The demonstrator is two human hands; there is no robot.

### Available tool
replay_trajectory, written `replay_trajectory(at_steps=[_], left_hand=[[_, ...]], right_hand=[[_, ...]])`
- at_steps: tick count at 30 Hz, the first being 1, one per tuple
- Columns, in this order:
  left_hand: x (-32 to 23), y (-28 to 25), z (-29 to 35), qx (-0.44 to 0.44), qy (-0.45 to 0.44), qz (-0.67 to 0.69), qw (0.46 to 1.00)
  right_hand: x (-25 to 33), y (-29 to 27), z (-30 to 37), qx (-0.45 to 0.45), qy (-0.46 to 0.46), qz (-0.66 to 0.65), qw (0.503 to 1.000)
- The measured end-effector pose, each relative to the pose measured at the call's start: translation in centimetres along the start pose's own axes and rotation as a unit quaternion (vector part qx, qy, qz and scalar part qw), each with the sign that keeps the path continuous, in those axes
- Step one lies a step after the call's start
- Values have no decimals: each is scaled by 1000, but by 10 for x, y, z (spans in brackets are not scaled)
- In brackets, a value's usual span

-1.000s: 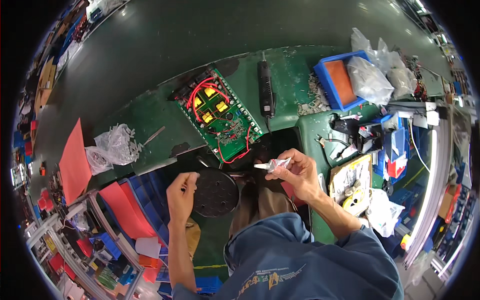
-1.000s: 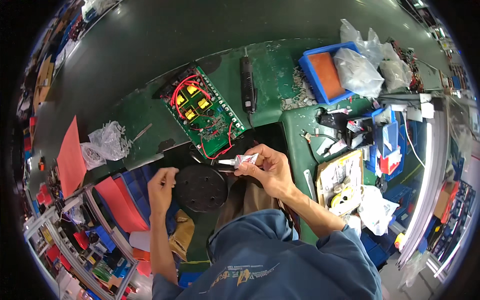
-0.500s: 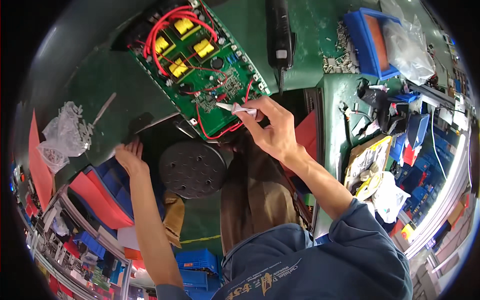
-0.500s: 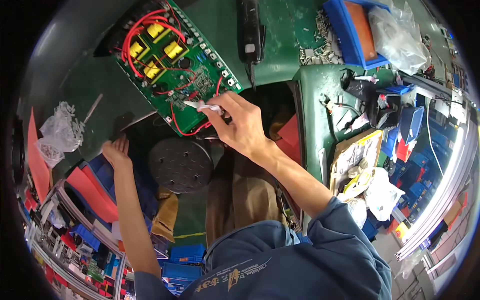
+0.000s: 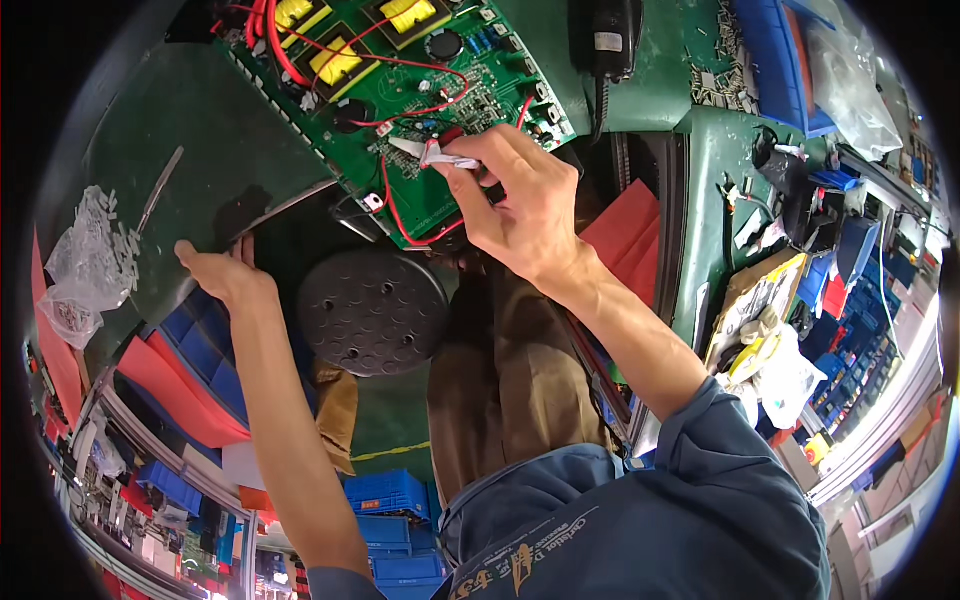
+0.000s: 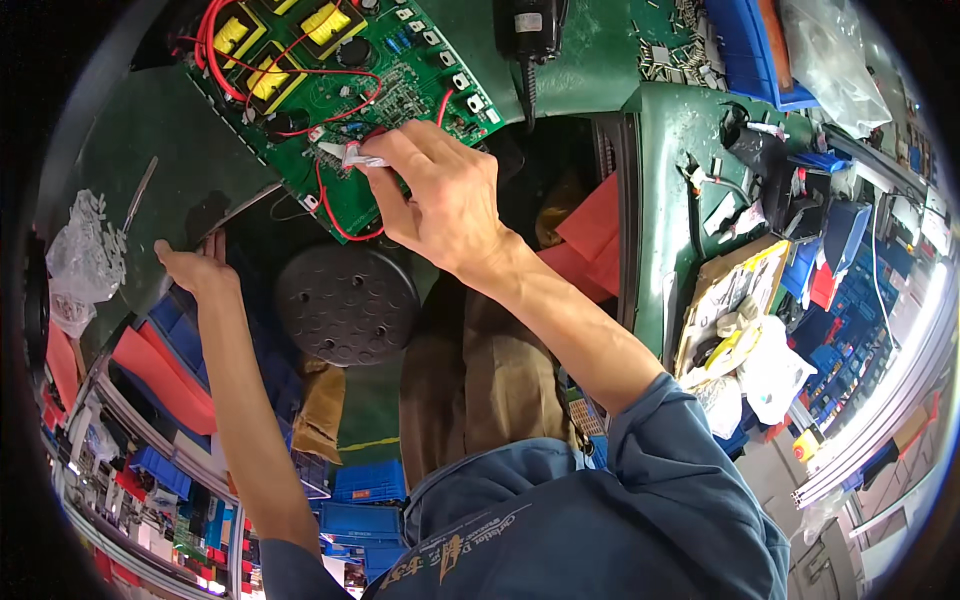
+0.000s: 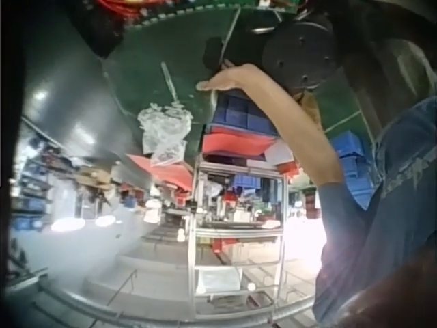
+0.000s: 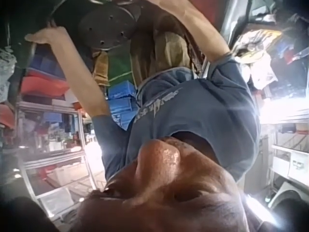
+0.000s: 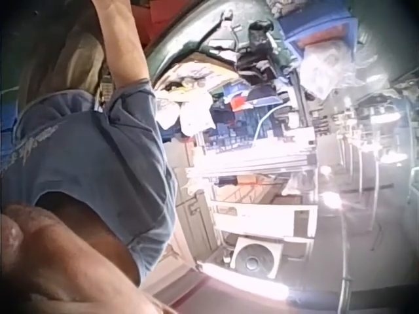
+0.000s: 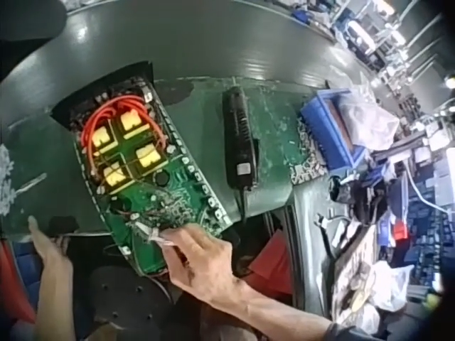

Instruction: Assembling electronic circuit boards into housings by using a power screwdriver, connecting wires, and applying sealant.

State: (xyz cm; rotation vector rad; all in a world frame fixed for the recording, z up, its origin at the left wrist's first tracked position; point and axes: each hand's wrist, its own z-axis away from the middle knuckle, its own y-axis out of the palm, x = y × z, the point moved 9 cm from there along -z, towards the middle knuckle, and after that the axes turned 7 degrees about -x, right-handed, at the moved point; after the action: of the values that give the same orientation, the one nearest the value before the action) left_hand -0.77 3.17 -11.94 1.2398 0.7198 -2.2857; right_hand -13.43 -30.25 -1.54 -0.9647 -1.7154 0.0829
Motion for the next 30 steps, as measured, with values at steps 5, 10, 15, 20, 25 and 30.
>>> replay_trajectory(at_steps=[5,10,15,20,25,30], left_hand=[[3,-8,-2,73,-43,-16,996],[14,-23,42,292,-170,-156,928],[-77,5,171,373,193,-338,842],[-96,34,218,497,267,-208,799],[-117,45,246,504,505,-265,649],[-120,51,258,545,518,-263,604]], right_hand=[[1,1,-3,5,51,-30,998],[-11,1,8,24,206,-123,970],[8,0,25,73,347,-284,891],[37,-5,30,139,326,-321,878],[41,-17,26,159,326,-319,876],[35,-17,35,251,424,-369,788]])
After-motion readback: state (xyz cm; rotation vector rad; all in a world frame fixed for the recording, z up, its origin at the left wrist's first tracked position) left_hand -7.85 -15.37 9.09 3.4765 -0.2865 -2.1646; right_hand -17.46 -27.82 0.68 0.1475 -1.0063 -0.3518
